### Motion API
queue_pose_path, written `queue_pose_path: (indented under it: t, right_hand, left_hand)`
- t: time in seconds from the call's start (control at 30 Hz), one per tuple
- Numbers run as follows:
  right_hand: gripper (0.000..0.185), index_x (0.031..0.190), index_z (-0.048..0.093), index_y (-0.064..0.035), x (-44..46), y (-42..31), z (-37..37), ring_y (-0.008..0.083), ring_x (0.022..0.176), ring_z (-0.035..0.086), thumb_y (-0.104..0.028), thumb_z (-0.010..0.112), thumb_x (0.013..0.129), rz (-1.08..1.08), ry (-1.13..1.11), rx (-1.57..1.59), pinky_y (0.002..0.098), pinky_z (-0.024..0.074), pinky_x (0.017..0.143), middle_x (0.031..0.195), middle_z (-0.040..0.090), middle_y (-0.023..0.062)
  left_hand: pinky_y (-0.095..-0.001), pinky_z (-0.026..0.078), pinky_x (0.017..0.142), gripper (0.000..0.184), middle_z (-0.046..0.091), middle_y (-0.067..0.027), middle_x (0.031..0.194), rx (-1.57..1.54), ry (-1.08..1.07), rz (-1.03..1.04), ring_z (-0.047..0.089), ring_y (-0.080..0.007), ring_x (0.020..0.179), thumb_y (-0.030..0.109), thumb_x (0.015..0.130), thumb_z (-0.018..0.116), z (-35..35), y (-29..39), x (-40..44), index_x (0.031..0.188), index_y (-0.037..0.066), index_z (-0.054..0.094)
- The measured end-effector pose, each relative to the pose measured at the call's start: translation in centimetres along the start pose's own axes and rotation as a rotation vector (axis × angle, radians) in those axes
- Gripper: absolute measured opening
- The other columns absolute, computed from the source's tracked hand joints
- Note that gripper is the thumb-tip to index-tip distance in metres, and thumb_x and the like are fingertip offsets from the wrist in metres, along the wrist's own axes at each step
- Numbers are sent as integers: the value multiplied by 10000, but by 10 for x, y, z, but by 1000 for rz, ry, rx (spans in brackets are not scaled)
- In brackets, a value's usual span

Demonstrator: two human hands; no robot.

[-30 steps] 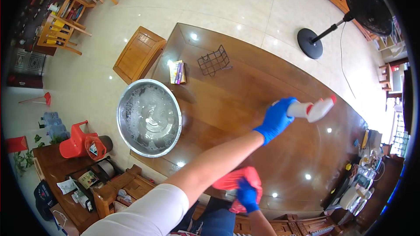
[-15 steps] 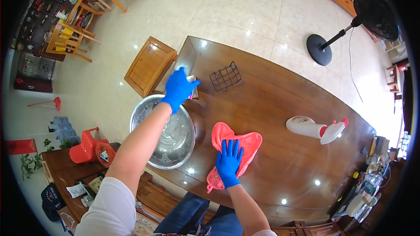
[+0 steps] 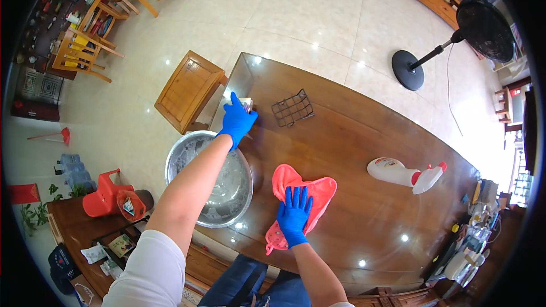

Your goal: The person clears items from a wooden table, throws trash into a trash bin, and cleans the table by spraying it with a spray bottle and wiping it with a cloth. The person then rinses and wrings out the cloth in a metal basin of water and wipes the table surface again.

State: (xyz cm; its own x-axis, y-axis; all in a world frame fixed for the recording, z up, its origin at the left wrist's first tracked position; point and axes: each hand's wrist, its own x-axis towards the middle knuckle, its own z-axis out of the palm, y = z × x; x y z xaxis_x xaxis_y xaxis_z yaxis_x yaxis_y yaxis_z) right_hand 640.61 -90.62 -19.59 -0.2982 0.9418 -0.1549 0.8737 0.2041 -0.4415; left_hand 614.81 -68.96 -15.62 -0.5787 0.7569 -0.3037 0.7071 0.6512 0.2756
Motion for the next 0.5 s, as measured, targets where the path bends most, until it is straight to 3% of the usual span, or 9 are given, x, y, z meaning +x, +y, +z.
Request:
queue_pose_path:
  t: [0.1, 0.27, 0.5]
  right_hand:
    - [557, 1369, 423, -150, 0, 1, -1, 363, 1368, 244, -280, 549, 843, 7, -10, 7, 568, 128, 1096, 1429, 365, 150]
    - [548, 1366, 427, -130, 0, -1, -2, 367, 1374, 224, -268, 543, 849, -8, -18, -16, 561, 109, 1103, 1441, 343, 165]
    - [549, 1371, 421, -133, -1, -1, -1, 368, 1379, 211, -260, 539, 850, -17, -6, -35, 559, 102, 1105, 1453, 326, 157]
  left_hand:
    - [-472, 493, 826, 975, 402, -332, 1227, -105, 57, 56, 562, -448, 1002, 350, 703, 708, -20, 18, -2, 1439, 61, 137]
    - [-463, 486, 844, 954, 458, -257, 1217, -348, 83, 377, 561, -434, 1014, 342, 717, 711, -15, 66, -16, 1445, 87, 148]
    - [-464, 480, 858, 993, 494, -200, 1206, -135, -1, 367, 527, -383, 1084, 315, 692, 756, -20, 108, -41, 1453, 121, 149]
